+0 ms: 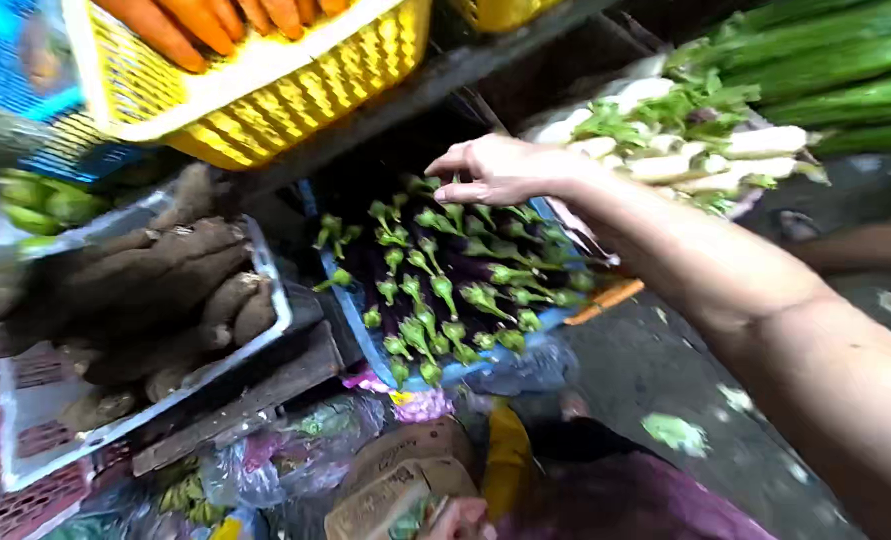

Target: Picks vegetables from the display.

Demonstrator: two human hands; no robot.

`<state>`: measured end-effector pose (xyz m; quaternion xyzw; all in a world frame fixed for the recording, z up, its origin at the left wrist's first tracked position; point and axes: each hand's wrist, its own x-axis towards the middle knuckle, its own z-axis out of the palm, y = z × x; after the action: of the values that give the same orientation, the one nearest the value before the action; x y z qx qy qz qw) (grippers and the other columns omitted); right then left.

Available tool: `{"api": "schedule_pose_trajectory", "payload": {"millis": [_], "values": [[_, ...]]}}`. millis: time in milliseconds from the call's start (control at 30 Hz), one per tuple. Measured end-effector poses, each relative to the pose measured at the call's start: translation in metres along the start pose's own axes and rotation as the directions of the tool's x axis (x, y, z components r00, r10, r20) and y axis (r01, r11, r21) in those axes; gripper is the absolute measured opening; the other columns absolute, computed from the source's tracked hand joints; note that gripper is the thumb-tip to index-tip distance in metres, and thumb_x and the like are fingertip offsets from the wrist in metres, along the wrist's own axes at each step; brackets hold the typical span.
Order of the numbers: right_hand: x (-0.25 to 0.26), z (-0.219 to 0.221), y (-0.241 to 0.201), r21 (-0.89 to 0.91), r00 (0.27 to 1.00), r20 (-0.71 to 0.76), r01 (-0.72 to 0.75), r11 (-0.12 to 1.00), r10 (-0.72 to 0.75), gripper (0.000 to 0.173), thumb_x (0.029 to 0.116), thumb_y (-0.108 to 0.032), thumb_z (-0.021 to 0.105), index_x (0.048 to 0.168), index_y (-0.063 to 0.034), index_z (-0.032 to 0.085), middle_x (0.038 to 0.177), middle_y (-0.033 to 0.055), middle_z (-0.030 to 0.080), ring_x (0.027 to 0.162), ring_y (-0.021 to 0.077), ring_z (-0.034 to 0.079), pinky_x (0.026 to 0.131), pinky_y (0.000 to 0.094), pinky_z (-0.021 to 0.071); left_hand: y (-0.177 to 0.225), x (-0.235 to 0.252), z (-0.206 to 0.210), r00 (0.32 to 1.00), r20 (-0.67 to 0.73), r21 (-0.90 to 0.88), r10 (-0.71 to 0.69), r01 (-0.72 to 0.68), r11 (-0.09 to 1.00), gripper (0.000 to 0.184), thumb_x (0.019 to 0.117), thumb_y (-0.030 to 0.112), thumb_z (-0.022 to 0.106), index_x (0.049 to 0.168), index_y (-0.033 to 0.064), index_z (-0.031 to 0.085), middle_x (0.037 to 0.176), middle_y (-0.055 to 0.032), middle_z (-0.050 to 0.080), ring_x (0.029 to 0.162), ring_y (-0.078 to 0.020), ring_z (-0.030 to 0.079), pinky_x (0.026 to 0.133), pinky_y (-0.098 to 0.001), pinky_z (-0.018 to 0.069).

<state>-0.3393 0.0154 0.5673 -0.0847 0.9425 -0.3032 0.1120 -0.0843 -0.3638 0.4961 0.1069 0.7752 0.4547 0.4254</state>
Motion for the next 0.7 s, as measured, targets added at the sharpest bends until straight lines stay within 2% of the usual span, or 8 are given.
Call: {"api": "schedule_pose_trajectory", "payload": {"millis": [133, 233, 300, 367, 467, 533, 633, 700], "values": [[-0.164, 0.019, 0.023, 0.408, 0.962, -0.004, 0.250, 0.878, -0.272, 0.038, 0.1006, -0.033, 0.061, 0.129, -0.0077, 0.068, 0.101, -0.0021, 0.072, 0.083, 0.0011, 0.065, 0.070, 0.0178, 0.0565, -0.029, 0.028, 0.055, 0.943, 0.246, 0.117, -0.223, 0.200, 0.973, 0.031, 0.1009, 0.019, 0.060, 0.122, -0.0017, 0.068, 0.109, -0.0152, 0.073, 0.097, -0.0218, 0.072, 0.089, -0.0421, 0.0584], [-0.263, 0.077, 0.067, 0.623, 0.980, 0.155, 0.001, 0.783, -0.125, 0.029, 0.0967, -0.020, 0.065, 0.120, -0.0050, 0.074, 0.097, -0.0006, 0.077, 0.081, 0.0019, 0.070, 0.070, 0.0194, 0.0597, -0.062, 0.070, 0.105, 0.902, 0.347, 0.217, -0.255, 0.187, 0.958, 0.033, 0.1022, 0.021, 0.059, 0.124, -0.0027, 0.067, 0.121, -0.0189, 0.069, 0.111, -0.0271, 0.069, 0.098, -0.0448, 0.0554], [-0.307, 0.123, 0.099, 0.538, 0.907, 0.384, -0.372, 0.757, 0.173, 0.025, 0.1012, -0.016, 0.064, 0.121, -0.0033, 0.072, 0.102, 0.0064, 0.076, 0.084, 0.0085, 0.070, 0.078, 0.0274, 0.0584, -0.076, 0.107, 0.138, 0.895, 0.364, 0.327, -0.259, 0.137, 0.935, 0.036, 0.1013, 0.020, 0.061, 0.129, -0.0024, 0.065, 0.133, -0.0221, 0.063, 0.123, -0.0320, 0.063, 0.106, -0.0461, 0.0504], [-0.333, 0.177, 0.133, 0.294, 0.699, 0.579, -0.659, 0.692, 0.420, 0.026, 0.1046, -0.016, 0.060, 0.122, 0.0000, 0.071, 0.107, 0.0190, 0.073, 0.096, 0.0297, 0.069, 0.091, 0.0505, 0.0521, -0.085, 0.151, 0.171, 0.936, 0.286, 0.420, -0.206, 0.071, 0.905, 0.050, 0.0969, 0.025, 0.069, 0.139, -0.0010, 0.058, 0.147, -0.0250, 0.052, 0.137, -0.0375, 0.051, 0.115, -0.0482, 0.0426], [-0.370, 0.272, 0.179, 0.082, 0.504, 0.693, -0.765, 0.639, 0.516, 0.030, 0.1056, -0.017, 0.056, 0.123, 0.0043, 0.069, 0.118, 0.0310, 0.067, 0.116, 0.0493, 0.062, 0.101, 0.0679, 0.0431, -0.089, 0.220, 0.220, 0.999, -0.029, 0.514, 0.026, -0.007, 0.858, 0.097, 0.0768, 0.045, 0.087, 0.152, 0.0002, 0.044, 0.162, -0.0335, 0.025, 0.150, -0.0535, 0.024, 0.119, -0.0652, 0.0262], [-0.381, 0.321, 0.196, 0.150, 0.546, 0.640, -0.779, 0.608, 0.541, 0.031, 0.1055, -0.015, 0.054, 0.127, 0.0046, 0.067, 0.125, 0.0316, 0.065, 0.121, 0.0494, 0.060, 0.105, 0.0664, 0.0424, -0.086, 0.272, 0.245, 0.988, -0.131, 0.608, 0.087, 0.010, 0.794, 0.110, 0.0704, 0.054, 0.088, 0.156, 0.0054, 0.040, 0.164, -0.0347, 0.019, 0.150, -0.0586, 0.017, 0.115, -0.0758, 0.0197], [-0.371, 0.377, 0.205, 0.382, 0.667, 0.443, -0.745, 0.547, 0.599, 0.034, 0.1045, -0.008, 0.051, 0.135, 0.0028, 0.063, 0.141, 0.0266, 0.057, 0.132, 0.0404, 0.056, 0.114, 0.0528, 0.0416, -0.098, 0.320, 0.265, 0.991, -0.059, 0.736, 0.117, -0.036, 0.676, 0.074, 0.0860, 0.032, 0.080, 0.152, 0.0158, 0.050, 0.168, -0.0250, 0.020, 0.153, -0.0519, 0.017, 0.113, -0.0767, 0.0210], [-0.352, 0.409, 0.216, 0.466, 0.721, 0.341, -0.687, 0.558, 0.603, 0.038, 0.1026, -0.001, 0.048, 0.138, 0.0007, 0.061, 0.148, 0.0220, 0.053, 0.138, 0.0359, 0.052, 0.117, 0.0473, 0.0403, -0.106, 0.328, 0.269, 0.919, -0.019, 0.699, 0.393, -0.269, 0.663, 0.042, 0.0902, 0.014, 0.070, 0.131, 0.0050, 0.067, 0.152, -0.0264, 0.048, 0.141, -0.0502, 0.043, 0.110, -0.0683, 0.0353]]}}
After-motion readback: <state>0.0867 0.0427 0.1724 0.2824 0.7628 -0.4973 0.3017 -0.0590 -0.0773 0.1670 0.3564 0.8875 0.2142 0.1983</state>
